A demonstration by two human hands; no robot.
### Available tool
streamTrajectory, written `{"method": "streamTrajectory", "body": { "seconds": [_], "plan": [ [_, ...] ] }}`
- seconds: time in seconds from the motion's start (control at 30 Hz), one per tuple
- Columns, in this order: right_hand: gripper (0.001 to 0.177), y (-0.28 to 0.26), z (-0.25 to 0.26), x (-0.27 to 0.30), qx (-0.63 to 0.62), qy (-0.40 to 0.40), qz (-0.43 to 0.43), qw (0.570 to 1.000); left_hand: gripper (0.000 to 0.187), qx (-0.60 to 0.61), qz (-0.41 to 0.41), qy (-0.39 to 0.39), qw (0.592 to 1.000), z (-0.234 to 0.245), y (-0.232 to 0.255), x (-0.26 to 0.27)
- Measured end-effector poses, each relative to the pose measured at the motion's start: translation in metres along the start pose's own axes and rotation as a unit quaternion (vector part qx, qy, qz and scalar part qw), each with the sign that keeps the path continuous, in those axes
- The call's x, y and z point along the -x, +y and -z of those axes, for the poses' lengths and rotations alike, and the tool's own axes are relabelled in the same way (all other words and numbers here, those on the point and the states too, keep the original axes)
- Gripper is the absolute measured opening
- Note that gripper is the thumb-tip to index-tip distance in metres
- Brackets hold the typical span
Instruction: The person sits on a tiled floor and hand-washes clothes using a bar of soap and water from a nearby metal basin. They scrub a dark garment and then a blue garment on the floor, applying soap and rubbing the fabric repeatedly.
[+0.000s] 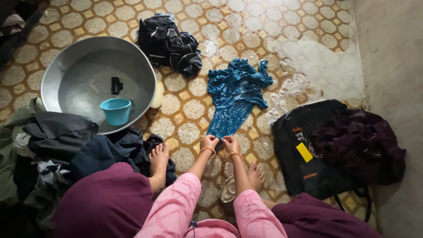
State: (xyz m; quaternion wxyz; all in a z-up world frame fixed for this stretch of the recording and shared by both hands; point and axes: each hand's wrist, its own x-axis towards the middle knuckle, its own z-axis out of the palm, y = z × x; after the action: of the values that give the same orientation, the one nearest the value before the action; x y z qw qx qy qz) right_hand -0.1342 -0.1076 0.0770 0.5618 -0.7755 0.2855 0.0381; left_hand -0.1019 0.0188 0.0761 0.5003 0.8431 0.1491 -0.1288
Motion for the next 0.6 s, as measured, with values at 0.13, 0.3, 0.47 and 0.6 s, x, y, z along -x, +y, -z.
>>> {"method": "streamTrajectory", "body": {
  "seconds": [0.13, 0.3, 0.47, 0.6],
  "plan": [
    [0.020, 0.006, 0.006, -0.017, -0.040, 0.025, 0.055, 0.997, 0.030, 0.100, -0.101, 0.022, 0.990, -0.014, 0.003, 0.006],
    [0.025, -0.010, 0.020, -0.018, -0.167, -0.049, -0.026, 0.984, 0.020, 0.242, -0.050, -0.004, 0.969, -0.028, 0.000, -0.004],
    [0.021, -0.011, 0.016, -0.014, -0.171, -0.077, -0.048, 0.981, 0.034, 0.194, 0.037, -0.074, 0.978, -0.028, -0.004, -0.008],
    [0.021, 0.000, 0.013, -0.024, -0.218, -0.081, -0.001, 0.973, 0.036, 0.164, -0.106, 0.005, 0.981, -0.025, -0.006, -0.011]
  ]
}}
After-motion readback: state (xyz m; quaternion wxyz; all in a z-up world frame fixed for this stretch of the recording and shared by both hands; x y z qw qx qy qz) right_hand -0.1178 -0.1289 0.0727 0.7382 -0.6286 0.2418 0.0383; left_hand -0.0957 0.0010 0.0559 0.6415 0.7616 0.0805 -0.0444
